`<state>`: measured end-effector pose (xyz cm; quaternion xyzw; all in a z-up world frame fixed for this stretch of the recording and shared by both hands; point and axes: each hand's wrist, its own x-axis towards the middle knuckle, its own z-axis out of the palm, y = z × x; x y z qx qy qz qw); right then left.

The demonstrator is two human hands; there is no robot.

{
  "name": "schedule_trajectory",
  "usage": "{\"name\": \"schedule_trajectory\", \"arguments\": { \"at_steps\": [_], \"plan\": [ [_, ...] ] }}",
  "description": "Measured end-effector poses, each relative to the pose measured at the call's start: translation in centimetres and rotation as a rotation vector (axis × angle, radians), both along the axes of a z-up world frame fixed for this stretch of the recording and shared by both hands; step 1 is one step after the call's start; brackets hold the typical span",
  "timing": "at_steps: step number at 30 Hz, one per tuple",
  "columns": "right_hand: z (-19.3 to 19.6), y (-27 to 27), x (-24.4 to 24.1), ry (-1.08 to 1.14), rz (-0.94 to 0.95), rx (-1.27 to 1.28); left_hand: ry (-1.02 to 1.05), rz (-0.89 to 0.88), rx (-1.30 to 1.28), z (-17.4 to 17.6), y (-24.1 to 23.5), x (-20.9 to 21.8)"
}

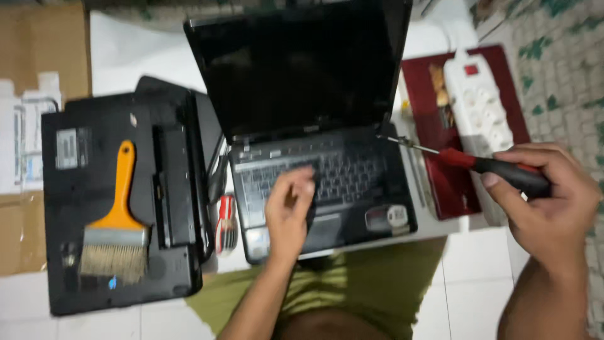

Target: The person uses a screwdriver to remove screws from the bezel of a laptop screen. They systematically unscrew fasteners from the top and side edges of the display frame while the laptop rests on their lap.

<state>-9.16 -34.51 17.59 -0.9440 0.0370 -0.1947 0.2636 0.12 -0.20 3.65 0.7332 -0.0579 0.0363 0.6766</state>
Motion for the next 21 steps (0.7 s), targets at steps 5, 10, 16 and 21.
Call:
{"name": "schedule_trajectory", "arguments": {
  "at_steps": [5, 10, 16, 21],
  "plan": [
    [-4.6, 2.2, -2.8, -0.145, -0.026, 0.325, 0.236, -0.229, -0.557, 2.3, -2.7, 1.4],
    [-4.3, 5.7, -3.2, -0.126, -0.06, 0.454, 0.265, -0.267, -0.66, 3.7, -2.9, 0.4],
    [-5.6, 6.4, -3.2, -0.147, -0.011, 0.434, 0.271, -0.197, -0.612, 3.7, -2.4, -0.2],
    [-6.3, 6.9, -3.5, -0.14, 0.004, 0.491, 0.282, -0.123, -0.58, 3.2, -2.4, -0.5]
  ]
}}
